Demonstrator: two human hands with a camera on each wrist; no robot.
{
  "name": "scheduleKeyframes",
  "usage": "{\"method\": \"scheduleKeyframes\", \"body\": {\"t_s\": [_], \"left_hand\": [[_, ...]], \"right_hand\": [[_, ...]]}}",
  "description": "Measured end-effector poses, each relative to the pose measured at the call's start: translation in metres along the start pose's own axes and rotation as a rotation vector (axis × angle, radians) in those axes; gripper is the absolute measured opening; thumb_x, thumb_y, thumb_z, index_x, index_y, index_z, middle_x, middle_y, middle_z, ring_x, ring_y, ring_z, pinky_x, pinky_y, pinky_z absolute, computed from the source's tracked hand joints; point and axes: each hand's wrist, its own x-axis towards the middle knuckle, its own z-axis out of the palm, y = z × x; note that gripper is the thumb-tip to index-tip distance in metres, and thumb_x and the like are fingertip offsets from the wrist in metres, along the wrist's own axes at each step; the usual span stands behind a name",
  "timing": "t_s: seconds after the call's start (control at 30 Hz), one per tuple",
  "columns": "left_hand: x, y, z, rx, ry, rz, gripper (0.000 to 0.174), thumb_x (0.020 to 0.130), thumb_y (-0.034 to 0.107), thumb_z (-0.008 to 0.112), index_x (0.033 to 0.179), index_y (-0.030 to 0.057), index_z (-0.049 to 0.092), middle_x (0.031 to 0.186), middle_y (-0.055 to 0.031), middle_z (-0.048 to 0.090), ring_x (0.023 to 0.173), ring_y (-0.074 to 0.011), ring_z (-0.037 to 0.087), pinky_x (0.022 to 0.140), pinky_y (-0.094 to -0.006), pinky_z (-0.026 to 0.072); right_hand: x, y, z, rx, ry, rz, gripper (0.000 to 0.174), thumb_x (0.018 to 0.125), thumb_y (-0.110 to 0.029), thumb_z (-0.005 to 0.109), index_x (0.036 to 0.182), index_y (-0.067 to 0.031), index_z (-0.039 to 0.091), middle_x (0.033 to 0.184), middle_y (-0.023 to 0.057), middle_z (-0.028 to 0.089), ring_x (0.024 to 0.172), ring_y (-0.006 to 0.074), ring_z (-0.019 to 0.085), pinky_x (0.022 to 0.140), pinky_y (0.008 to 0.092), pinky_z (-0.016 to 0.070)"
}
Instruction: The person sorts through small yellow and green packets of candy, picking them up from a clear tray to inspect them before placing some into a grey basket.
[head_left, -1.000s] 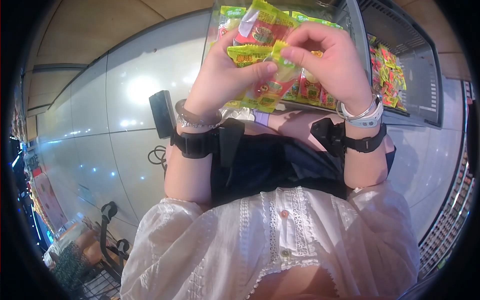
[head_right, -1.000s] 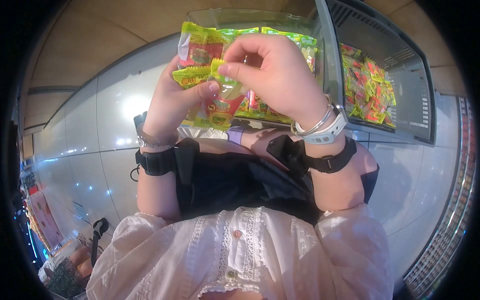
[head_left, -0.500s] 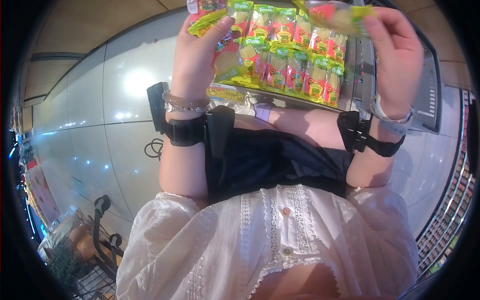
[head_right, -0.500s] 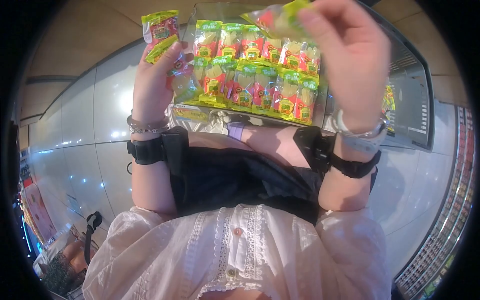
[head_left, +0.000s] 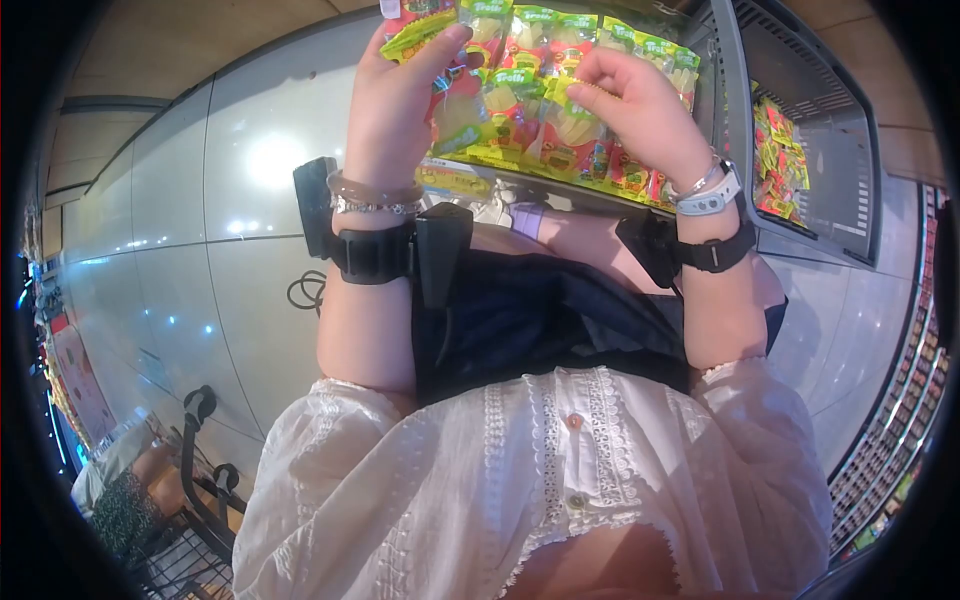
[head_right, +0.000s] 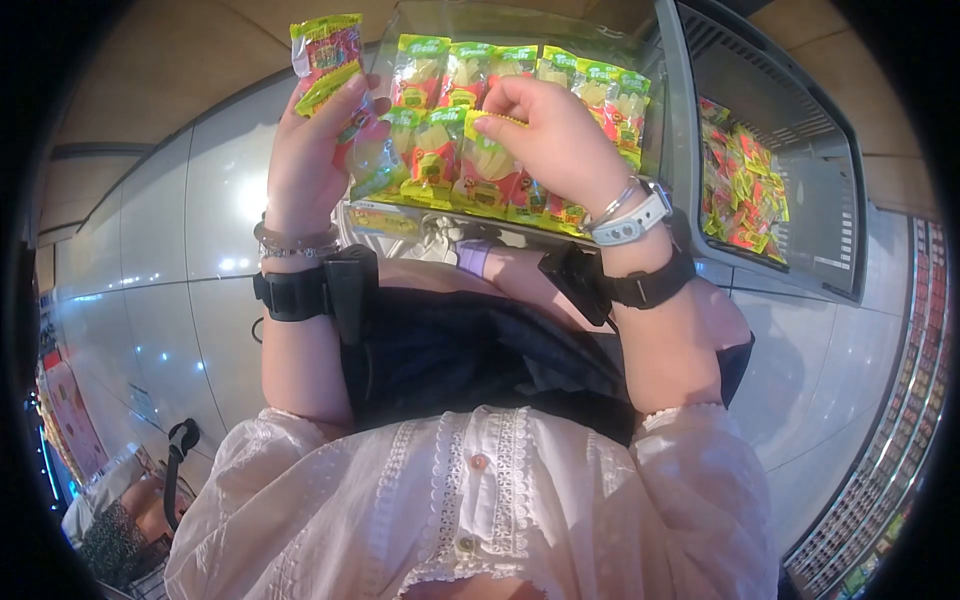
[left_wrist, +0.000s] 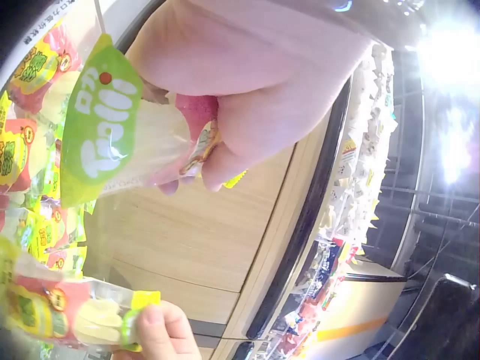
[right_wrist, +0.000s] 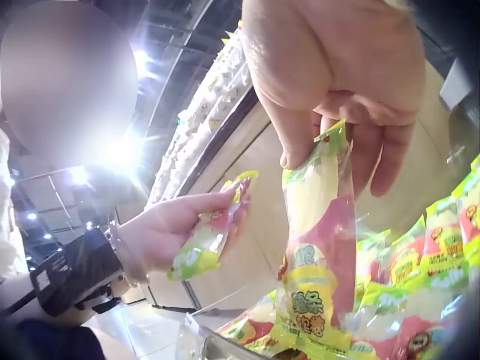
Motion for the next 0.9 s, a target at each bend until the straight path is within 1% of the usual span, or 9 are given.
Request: {"method": "scheduleKeyframes", "body": {"t_s": [0.07, 0.17, 0.27, 0.33, 0.47, 0.67, 0.73, 0.83, 0.9], "left_hand": [[0.001, 0.0, 0.0, 0.019, 0.039, -0.023, 0.03, 0.08, 0.012, 0.058, 0.106, 0.0036, 0.046, 0.096, -0.0083, 0.055, 0.084, -0.0182, 0.055, 0.065, -0.0275, 0.0492], [0.001, 0.0, 0.0, 0.006, 0.042, -0.031, 0.029, 0.08, 0.012, 0.058, 0.106, 0.0035, 0.046, 0.096, -0.0083, 0.055, 0.084, -0.0183, 0.055, 0.065, -0.0273, 0.0492], [-0.001, 0.002, 0.002, 0.022, 0.055, -0.029, 0.029, 0.08, 0.012, 0.058, 0.105, 0.0035, 0.047, 0.096, -0.0084, 0.055, 0.084, -0.0184, 0.056, 0.065, -0.0274, 0.0494], [-0.001, 0.002, 0.002, 0.02, 0.074, -0.031, 0.028, 0.08, 0.013, 0.058, 0.105, 0.0034, 0.047, 0.095, -0.0085, 0.055, 0.085, -0.0187, 0.056, 0.066, -0.0275, 0.0493], [-0.001, -0.001, 0.0, -0.049, -0.002, 0.004, 0.029, 0.08, 0.013, 0.058, 0.105, 0.0035, 0.047, 0.096, -0.0091, 0.056, 0.085, -0.0186, 0.056, 0.066, -0.0281, 0.0491], [-0.002, 0.0, 0.001, -0.207, -0.073, -0.126, 0.032, 0.085, 0.021, 0.051, 0.11, 0.0025, 0.045, 0.099, -0.0104, 0.056, 0.087, -0.0207, 0.056, 0.07, -0.0326, 0.0484], [-0.001, -0.002, 0.002, -0.338, -0.1, -0.19, 0.028, 0.087, 0.02, 0.044, 0.109, 0.0029, 0.044, 0.095, -0.0103, 0.056, 0.084, -0.0206, 0.058, 0.072, -0.0343, 0.0494], [-0.002, -0.004, 0.009, -0.377, -0.061, -0.184, 0.028, 0.088, 0.02, 0.043, 0.111, 0.0044, 0.042, 0.097, -0.0106, 0.055, 0.088, -0.0205, 0.057, 0.074, -0.0346, 0.0488], [-0.002, -0.005, 0.011, -0.377, -0.07, -0.153, 0.028, 0.088, 0.021, 0.042, 0.112, 0.0046, 0.042, 0.098, -0.0108, 0.055, 0.089, -0.0205, 0.056, 0.074, -0.0349, 0.0485]], "right_hand": [[0.002, 0.001, 0.002, 0.001, -0.092, 0.202, 0.016, 0.079, -0.016, 0.056, 0.081, -0.0007, 0.053, 0.069, 0.0052, 0.056, 0.066, 0.0127, 0.055, 0.063, 0.0249, 0.0428], [0.009, 0.02, 0.014, 0.0, -0.066, 0.12, 0.017, 0.078, -0.018, 0.056, 0.083, -0.0012, 0.054, 0.071, 0.0071, 0.057, 0.068, 0.0165, 0.055, 0.064, 0.0284, 0.0437], [0.012, 0.027, 0.025, -0.09, 0.04, -0.009, 0.015, 0.081, -0.016, 0.055, 0.086, -0.0014, 0.054, 0.072, 0.0025, 0.054, 0.063, 0.0077, 0.048, 0.058, 0.0234, 0.041], [0.013, 0.029, 0.029, -0.206, 0.157, -0.038, 0.021, 0.076, -0.019, 0.056, 0.089, -0.002, 0.057, 0.081, 0.0149, 0.06, 0.074, 0.0269, 0.057, 0.068, 0.034, 0.0443], [0.015, 0.033, 0.032, -0.217, 0.159, 0.018, 0.022, 0.076, -0.019, 0.056, 0.091, -0.0026, 0.057, 0.085, 0.0169, 0.059, 0.077, 0.0303, 0.056, 0.07, 0.0356, 0.0442], [0.017, 0.032, 0.031, -0.523, 0.49, -0.358, 0.026, 0.076, -0.023, 0.058, 0.092, -0.0018, 0.058, 0.077, 0.0139, 0.06, 0.068, 0.0249, 0.057, 0.063, 0.0338, 0.0444], [0.011, 0.011, 0.03, 0.088, 0.217, -0.065, 0.03, 0.077, -0.028, 0.06, 0.086, -0.0004, 0.059, 0.063, 0.008, 0.058, 0.058, 0.0153, 0.055, 0.056, 0.028, 0.0423], [-0.003, -0.027, 0.025, 0.174, -0.096, 0.148, 0.031, 0.077, -0.031, 0.061, 0.081, 0.0, 0.06, 0.054, 0.0027, 0.053, 0.052, 0.0084, 0.05, 0.051, 0.0239, 0.0393], [-0.003, -0.019, 0.032, 0.144, -0.174, 0.099, 0.027, 0.079, -0.027, 0.059, 0.082, -0.0006, 0.059, 0.063, 0.0011, 0.055, 0.057, 0.0056, 0.05, 0.054, 0.0209, 0.04]]}}
